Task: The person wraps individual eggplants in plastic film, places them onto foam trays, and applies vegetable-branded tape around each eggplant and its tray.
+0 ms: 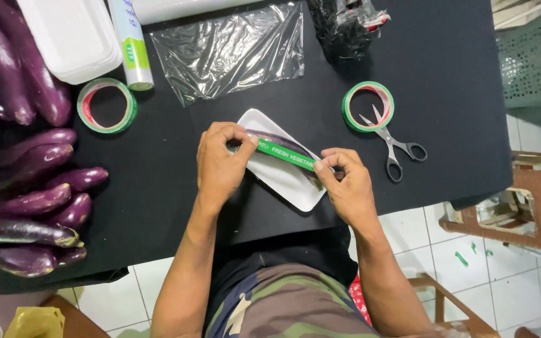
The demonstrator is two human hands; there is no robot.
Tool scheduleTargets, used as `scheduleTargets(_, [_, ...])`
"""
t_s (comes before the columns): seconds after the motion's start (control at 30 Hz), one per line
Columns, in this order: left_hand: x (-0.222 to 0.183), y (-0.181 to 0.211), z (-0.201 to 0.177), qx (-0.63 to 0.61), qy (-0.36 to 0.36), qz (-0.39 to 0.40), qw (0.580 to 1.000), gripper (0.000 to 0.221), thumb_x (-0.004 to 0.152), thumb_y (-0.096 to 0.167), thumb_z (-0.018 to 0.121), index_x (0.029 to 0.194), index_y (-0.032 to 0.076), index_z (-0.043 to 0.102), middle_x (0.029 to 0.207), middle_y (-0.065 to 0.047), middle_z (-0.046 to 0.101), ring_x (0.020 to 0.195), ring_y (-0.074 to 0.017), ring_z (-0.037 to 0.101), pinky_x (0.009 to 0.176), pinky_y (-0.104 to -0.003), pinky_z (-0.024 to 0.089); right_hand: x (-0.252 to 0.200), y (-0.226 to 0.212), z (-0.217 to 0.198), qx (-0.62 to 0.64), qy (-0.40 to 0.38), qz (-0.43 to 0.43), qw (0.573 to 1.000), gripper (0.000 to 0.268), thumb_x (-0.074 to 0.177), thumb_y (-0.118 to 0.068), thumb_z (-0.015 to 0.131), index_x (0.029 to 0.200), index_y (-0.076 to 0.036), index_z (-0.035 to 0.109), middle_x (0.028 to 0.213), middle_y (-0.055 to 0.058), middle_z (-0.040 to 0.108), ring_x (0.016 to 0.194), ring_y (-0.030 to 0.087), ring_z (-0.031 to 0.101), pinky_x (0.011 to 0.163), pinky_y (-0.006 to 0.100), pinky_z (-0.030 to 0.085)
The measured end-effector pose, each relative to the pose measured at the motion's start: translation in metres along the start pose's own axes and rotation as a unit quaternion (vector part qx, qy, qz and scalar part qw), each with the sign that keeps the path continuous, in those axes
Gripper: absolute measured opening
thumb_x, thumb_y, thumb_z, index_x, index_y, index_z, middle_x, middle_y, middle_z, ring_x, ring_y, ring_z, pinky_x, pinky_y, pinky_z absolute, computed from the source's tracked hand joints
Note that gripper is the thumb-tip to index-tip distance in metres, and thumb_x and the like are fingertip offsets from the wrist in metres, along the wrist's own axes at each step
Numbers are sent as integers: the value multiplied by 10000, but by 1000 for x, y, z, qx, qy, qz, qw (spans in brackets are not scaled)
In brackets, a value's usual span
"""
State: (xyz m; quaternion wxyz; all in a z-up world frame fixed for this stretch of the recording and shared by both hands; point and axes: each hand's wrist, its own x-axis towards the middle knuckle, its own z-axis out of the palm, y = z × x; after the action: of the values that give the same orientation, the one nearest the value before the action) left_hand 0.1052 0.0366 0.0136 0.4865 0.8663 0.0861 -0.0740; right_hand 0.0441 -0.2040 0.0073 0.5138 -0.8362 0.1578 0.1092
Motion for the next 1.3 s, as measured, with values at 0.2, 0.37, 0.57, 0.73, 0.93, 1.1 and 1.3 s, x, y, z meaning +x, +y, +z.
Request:
scheduleTargets(0.2, [-2, 7, 7, 110, 38, 37, 992, 139, 892, 242, 750, 800, 146, 708, 1007, -2, 611, 1059, -269, 595, 882, -434, 450, 7, 1, 9, -27, 17, 15, 999, 256, 960, -320, 755, 849, -93, 714, 1165, 67, 699, 992, 240, 682, 832, 341, 534])
scheduleTargets(0.37, [3, -1, 13, 130, 50, 52, 989, 146, 892, 227, 769, 795, 135, 711, 981, -15, 593, 1043, -277, 583, 848, -437, 426, 6, -2, 17, -43, 35, 17, 998, 267, 948, -320, 770, 814, -97, 707, 1132, 68, 701, 1021, 266, 698, 837, 355, 536])
scheduleTargets(0.57, [3, 0, 16, 134, 51, 57, 988, 153, 880, 207, 786, 782, 122, 703, 996, -28, 594, 1076, -304, 583, 855, -469, 438, 1, -6, 18, -46, 51, 16, 998, 260, 939, -301, 768, 800, -93, 696, 1106, 78, 703, 1016, 283, 701, 842, 362, 535])
scheduleTargets(0.73, [0, -10, 17, 85, 55, 58, 993, 149, 866, 149, 785, 794, 61, 690, 1101, -128, 632, 1150, -412, 591, 937, -543, 462, -17, -18, 20, -68, 71, -6, 995, 229, 945, -269, 749, 828, -82, 685, 1154, 100, 681, 1054, 340, 688, 871, 383, 548])
scheduleTargets(0.93, [-11, -4, 8, 52, 41, 33, 997, 160, 911, 192, 741, 824, 75, 675, 1159, -122, 643, 1050, -437, 671, 847, -551, 528, -32, -29, 17, -29, 76, -54, 995, 218, 990, -282, 683, 937, -72, 657, 1361, 176, 586, 1334, 440, 549, 1085, 553, 454])
scheduleTargets(1.1, [-12, -3, 3, 48, 31, 33, 998, 150, 913, 211, 742, 843, 93, 681, 1147, -104, 656, 1028, -418, 699, 832, -543, 552, -29, -13, 21, 30, 48, -10, 998, 228, 1005, -304, 665, 995, -77, 641, 1421, 170, 584, 1355, 437, 542, 1087, 581, 444])
scheduleTargets(1.3, [-33, -3, 0, 42, 101, 6, 994, 173, 908, 242, 756, 848, 97, 683, 1178, -102, 627, 1042, -423, 688, 870, -540, 536, 43, -19, 3, -11, 0, -104, 994, 105, 976, -228, 732, 944, -129, 716, 1319, 108, 660, 1219, 356, 655, 1039, 484, 479])
